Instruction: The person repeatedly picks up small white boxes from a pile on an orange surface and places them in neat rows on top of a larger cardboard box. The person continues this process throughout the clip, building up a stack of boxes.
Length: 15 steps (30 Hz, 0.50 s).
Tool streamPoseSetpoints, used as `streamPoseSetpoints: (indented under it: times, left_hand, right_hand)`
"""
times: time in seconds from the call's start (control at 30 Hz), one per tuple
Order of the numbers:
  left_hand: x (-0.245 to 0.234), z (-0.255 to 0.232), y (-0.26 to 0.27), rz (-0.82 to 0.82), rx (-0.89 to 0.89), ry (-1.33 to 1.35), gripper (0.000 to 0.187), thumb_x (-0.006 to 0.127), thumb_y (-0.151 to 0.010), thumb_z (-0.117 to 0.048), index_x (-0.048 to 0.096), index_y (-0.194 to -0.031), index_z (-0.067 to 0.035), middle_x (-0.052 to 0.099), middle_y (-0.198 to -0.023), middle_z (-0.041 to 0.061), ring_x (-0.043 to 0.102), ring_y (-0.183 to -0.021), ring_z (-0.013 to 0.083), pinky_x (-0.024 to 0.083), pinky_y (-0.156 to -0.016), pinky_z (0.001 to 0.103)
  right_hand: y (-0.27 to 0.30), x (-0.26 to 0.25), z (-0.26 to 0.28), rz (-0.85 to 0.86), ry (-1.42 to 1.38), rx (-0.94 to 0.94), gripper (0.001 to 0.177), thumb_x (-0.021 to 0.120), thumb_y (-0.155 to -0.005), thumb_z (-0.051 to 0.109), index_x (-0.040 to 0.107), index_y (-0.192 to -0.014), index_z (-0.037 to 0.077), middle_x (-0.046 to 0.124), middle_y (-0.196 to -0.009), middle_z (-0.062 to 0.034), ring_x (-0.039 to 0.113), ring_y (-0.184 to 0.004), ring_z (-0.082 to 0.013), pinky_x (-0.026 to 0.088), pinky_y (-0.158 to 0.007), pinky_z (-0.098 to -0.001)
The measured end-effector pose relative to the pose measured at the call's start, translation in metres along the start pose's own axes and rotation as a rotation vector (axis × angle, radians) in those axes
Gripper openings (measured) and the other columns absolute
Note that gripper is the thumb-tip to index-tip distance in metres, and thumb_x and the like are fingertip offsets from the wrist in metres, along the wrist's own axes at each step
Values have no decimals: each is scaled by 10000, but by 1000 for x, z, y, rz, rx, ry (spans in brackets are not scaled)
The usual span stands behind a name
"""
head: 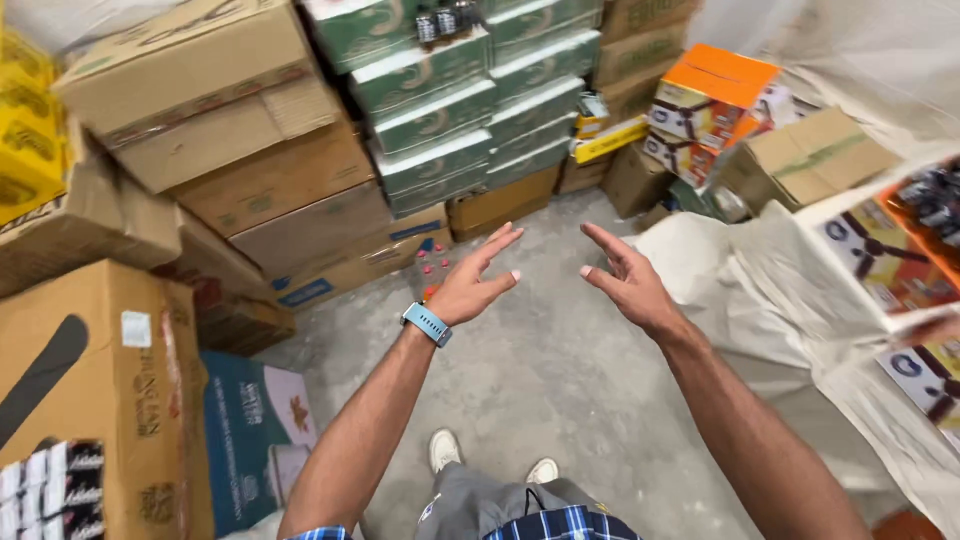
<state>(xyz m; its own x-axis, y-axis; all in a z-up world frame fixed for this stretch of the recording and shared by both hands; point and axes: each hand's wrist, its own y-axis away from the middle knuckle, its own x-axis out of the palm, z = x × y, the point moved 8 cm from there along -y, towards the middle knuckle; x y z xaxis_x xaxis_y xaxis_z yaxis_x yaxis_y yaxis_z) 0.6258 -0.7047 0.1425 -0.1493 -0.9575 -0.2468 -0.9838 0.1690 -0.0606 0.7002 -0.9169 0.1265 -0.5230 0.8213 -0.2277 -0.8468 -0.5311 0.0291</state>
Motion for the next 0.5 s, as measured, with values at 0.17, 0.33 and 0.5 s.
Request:
streamPoseSetpoints:
  times: [0.17,0.33,0.5]
  left_hand:
    - [116,-26,-86,201,12,6,669,657,-928,-195,423,-1556,-194,268,-1661,197,220,-1525,441,229,-1173,701]
    - [234,-58,-159,414,43,-9,664,660,-933,-208,426,-1555,-205,275,-1663,184,241,-1522,432,238,-1178,692]
    - [340,-85,-219,587,90,70,658,639,-922,-151,422,-1543,-128,270,-1648,244,208,-1515,486,221,-1172,723]
  right_hand:
    - [68,-131,-30,-237,-39,53,733,678,-882,82,425,-1563,178,402,-1628,-114,196,-1559,-333,131,-1204,-674]
    - [140,-242,-63,-466,-38,108,716,670,-895,92,428,-1560,200,422,-1621,-80,218,-1559,-312,144,-1206,-671]
    - [205,-325,-85,-676,-33,163,715,661,-895,84,427,-1563,188,415,-1627,-76,232,-1553,-294,195,-1206,-642]
